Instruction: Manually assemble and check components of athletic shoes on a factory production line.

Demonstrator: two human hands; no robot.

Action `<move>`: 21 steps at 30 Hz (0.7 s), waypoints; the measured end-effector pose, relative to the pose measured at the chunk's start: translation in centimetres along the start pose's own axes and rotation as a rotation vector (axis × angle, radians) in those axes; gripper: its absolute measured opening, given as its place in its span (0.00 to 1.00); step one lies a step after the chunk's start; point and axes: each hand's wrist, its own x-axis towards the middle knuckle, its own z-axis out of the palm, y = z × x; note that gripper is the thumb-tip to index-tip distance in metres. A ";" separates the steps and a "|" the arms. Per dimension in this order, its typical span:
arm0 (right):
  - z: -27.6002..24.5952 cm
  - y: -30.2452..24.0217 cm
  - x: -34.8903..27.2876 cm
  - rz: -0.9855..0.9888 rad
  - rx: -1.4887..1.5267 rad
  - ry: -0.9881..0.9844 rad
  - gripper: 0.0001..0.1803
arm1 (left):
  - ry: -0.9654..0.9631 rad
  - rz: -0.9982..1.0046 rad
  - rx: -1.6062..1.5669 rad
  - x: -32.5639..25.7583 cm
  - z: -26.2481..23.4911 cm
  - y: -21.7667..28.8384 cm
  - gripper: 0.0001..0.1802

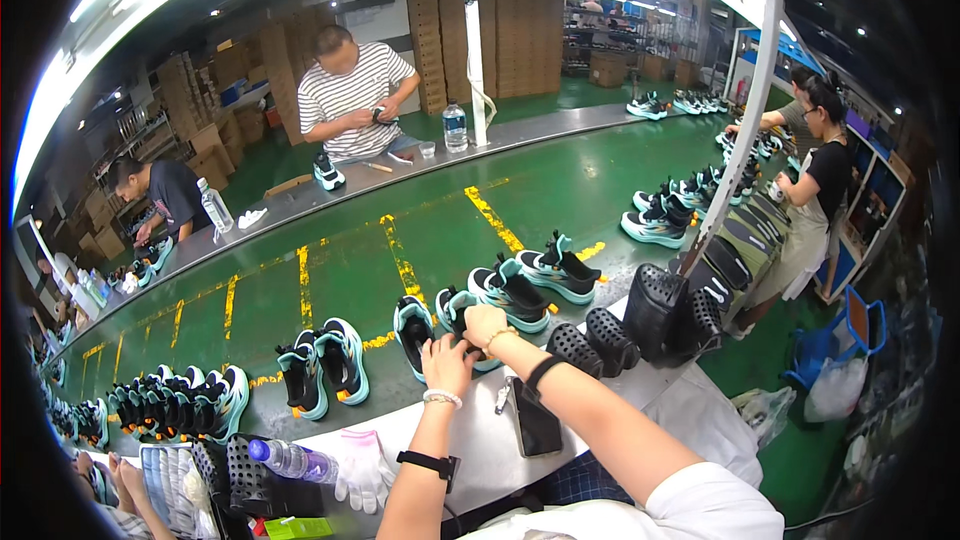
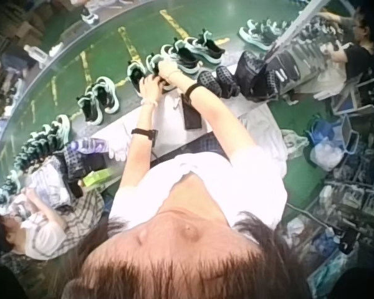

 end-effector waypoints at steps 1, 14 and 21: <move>-0.4 0.1 -1.3 -0.065 0.107 0.086 0.10 | -0.006 -0.023 -0.061 0.0 -0.1 -0.7 0.14; 1.8 1.3 -7.2 -0.240 0.352 0.076 0.16 | -0.176 -0.237 -0.569 9.0 3.0 -3.8 0.60; 2.9 -0.1 -8.8 -0.199 0.356 0.079 0.22 | -0.057 -0.263 -0.325 7.9 5.3 -5.0 0.48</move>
